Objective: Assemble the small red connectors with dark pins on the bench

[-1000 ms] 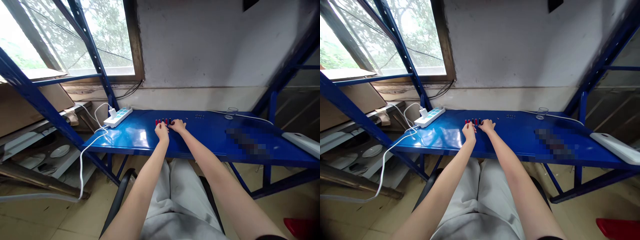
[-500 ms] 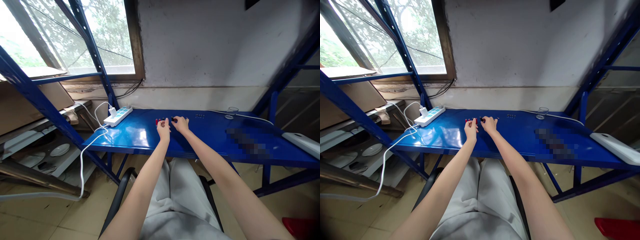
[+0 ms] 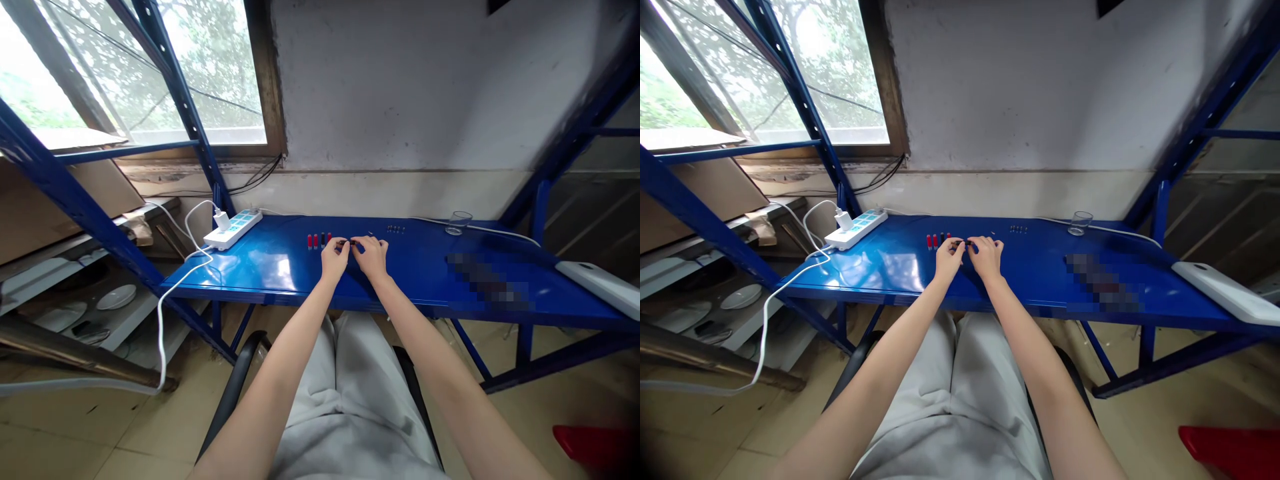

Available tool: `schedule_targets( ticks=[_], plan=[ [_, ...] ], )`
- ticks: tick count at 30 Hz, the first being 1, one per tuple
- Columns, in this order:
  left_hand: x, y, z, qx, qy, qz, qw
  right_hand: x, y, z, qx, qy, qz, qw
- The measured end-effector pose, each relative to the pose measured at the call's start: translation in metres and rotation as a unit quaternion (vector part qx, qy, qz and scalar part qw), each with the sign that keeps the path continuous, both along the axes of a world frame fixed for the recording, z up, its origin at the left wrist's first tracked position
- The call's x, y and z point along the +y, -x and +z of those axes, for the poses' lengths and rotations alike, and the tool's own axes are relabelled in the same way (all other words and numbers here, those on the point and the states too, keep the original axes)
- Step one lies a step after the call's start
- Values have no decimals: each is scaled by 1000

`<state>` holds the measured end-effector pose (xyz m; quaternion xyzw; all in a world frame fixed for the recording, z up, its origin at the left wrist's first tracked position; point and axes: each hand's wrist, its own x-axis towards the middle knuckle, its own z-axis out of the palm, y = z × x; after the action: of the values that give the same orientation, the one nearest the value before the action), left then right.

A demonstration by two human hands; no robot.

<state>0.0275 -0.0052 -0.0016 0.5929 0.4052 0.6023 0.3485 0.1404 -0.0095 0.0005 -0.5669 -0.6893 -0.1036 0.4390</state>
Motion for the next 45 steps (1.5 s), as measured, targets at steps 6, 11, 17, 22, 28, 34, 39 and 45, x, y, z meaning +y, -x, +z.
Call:
schedule_targets(
  ticks=[6,11,17,22,28,34,39,45],
  plan=[
    [3,1,1,-32,24,-54,998,-1,-3,1,133,25,-4,991],
    [2,2,3,-54,31,-82,995,-2,-6,1,204,52,13,978],
    [0,0,2,-38,28,-115,992,-2,-5,0,164,89,2,983],
    [-2,1,4,-30,32,-117,992,-1,-4,0,173,74,21,982],
    [-4,0,6,-38,41,-128,990,-2,-4,0,201,64,50,976],
    [0,-2,2,-41,68,-114,990,-3,-3,1,201,63,50,976],
    [2,-1,-1,-35,77,-101,991,-3,-2,1,185,65,46,979],
    [1,0,-1,-14,72,-65,995,-5,-1,2,174,68,46,981]
  ],
)
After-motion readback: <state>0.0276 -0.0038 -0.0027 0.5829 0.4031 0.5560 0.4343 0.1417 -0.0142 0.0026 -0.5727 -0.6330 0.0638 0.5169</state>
